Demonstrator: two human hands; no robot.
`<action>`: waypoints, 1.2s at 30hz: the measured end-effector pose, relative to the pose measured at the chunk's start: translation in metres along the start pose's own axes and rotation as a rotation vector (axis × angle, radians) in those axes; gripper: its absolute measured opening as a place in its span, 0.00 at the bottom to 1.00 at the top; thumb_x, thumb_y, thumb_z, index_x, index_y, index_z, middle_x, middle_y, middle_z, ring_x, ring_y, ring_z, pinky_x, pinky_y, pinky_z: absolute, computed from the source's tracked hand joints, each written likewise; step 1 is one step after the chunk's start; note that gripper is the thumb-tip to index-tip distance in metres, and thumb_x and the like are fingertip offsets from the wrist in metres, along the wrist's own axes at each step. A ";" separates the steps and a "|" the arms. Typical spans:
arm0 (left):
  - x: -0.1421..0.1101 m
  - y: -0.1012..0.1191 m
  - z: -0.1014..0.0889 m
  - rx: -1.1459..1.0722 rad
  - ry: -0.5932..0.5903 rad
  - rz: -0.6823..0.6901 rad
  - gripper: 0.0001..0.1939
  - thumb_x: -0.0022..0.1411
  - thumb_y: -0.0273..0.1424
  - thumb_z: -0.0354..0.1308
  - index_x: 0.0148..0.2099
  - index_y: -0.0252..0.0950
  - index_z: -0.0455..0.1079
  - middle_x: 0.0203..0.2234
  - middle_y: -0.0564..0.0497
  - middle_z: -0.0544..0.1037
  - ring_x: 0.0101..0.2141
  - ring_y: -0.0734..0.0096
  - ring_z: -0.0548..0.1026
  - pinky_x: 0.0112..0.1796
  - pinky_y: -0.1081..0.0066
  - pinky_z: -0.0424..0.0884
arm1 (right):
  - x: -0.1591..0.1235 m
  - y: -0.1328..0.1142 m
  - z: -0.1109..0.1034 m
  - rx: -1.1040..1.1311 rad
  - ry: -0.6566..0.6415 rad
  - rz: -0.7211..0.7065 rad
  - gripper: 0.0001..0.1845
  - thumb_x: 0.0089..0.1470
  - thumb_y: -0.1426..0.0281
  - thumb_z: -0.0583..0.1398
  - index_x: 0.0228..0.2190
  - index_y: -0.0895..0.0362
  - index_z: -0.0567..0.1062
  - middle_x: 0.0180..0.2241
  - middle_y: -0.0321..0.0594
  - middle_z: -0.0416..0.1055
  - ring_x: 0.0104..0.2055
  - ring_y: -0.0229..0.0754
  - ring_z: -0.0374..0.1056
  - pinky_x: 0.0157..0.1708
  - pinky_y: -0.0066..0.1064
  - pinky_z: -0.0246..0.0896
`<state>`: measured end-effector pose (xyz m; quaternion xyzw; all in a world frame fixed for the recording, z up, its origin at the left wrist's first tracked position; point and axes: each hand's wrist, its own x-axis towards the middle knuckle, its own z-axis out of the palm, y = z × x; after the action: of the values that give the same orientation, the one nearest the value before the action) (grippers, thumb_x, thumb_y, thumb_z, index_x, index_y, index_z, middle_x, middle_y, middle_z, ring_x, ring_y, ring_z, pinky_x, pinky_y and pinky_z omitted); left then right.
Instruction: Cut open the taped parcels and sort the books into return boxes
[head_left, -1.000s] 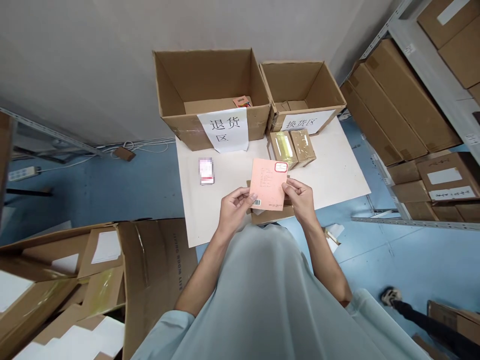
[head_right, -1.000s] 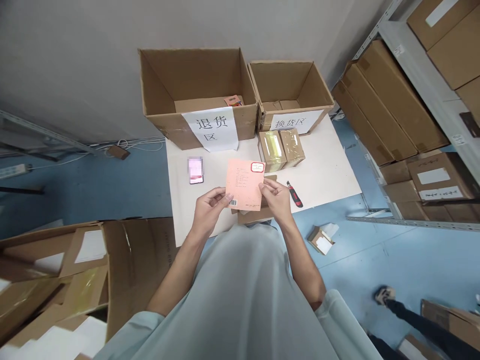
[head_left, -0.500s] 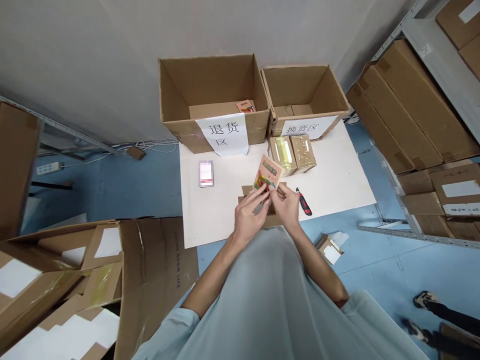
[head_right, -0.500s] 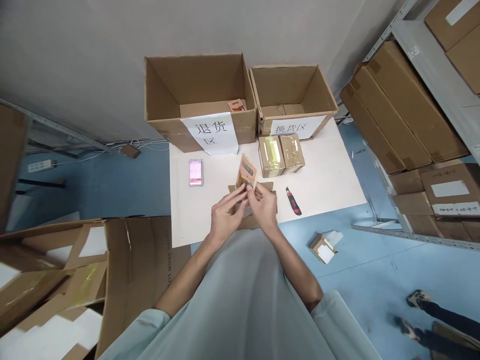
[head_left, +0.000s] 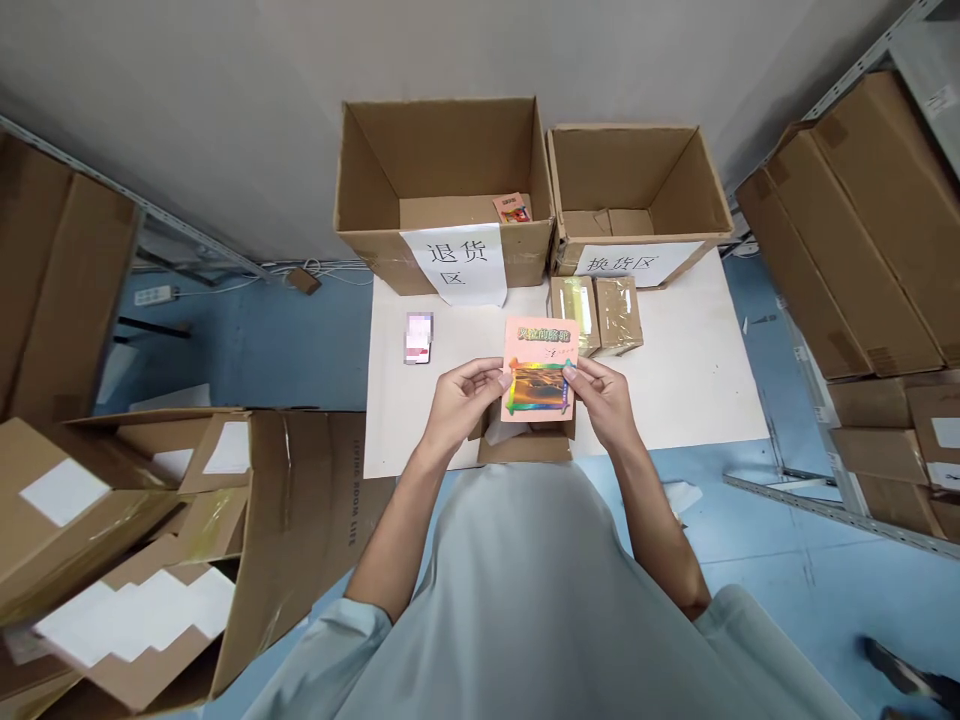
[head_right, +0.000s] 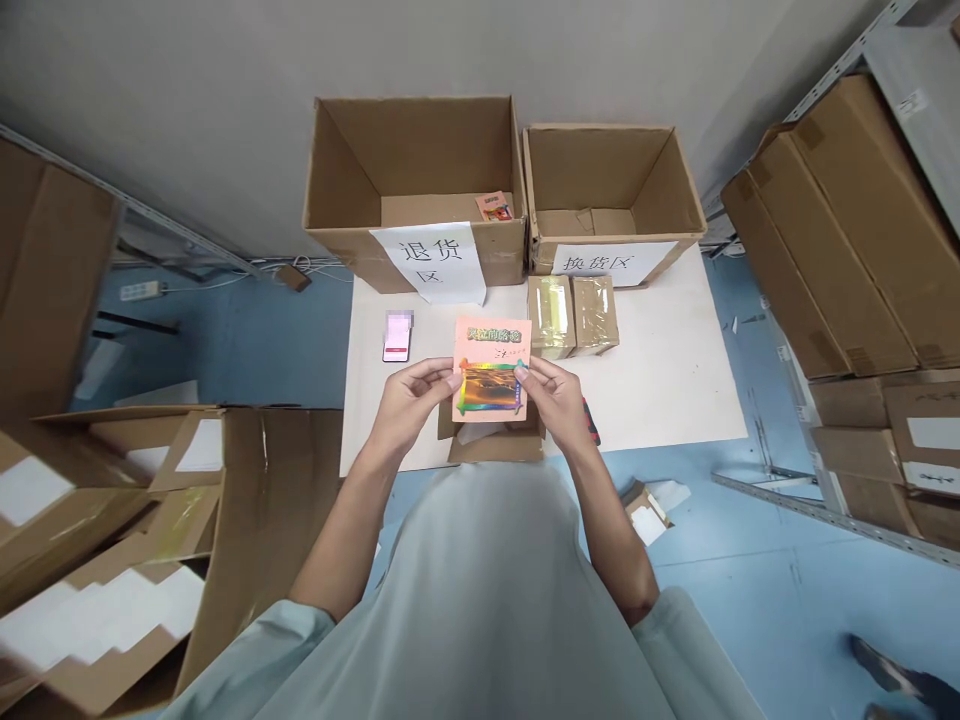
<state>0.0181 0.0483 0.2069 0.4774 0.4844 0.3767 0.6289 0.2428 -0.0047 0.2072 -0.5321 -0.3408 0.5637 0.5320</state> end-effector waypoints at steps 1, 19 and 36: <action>0.001 0.000 0.002 0.023 0.001 0.028 0.26 0.57 0.47 0.81 0.50 0.36 0.85 0.38 0.47 0.86 0.40 0.63 0.83 0.46 0.63 0.82 | 0.002 0.000 -0.003 -0.022 -0.002 -0.017 0.35 0.57 0.41 0.75 0.54 0.54 0.88 0.50 0.45 0.89 0.54 0.57 0.84 0.57 0.48 0.83; 0.003 0.017 0.020 0.236 0.093 0.500 0.11 0.70 0.42 0.71 0.43 0.41 0.81 0.43 0.45 0.87 0.52 0.55 0.87 0.59 0.50 0.84 | 0.005 -0.013 -0.027 -0.285 0.042 -0.385 0.13 0.70 0.59 0.68 0.52 0.44 0.88 0.57 0.42 0.85 0.65 0.53 0.78 0.69 0.50 0.73; 0.012 0.017 -0.006 0.198 0.010 0.166 0.19 0.61 0.49 0.76 0.40 0.38 0.84 0.33 0.48 0.85 0.33 0.66 0.78 0.33 0.68 0.76 | 0.008 -0.017 -0.012 -0.343 0.105 -0.178 0.18 0.60 0.52 0.72 0.43 0.52 0.88 0.34 0.38 0.83 0.32 0.41 0.74 0.32 0.33 0.73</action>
<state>0.0155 0.0654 0.2199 0.5736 0.4814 0.3801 0.5429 0.2589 0.0047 0.2185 -0.6112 -0.4492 0.4199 0.4983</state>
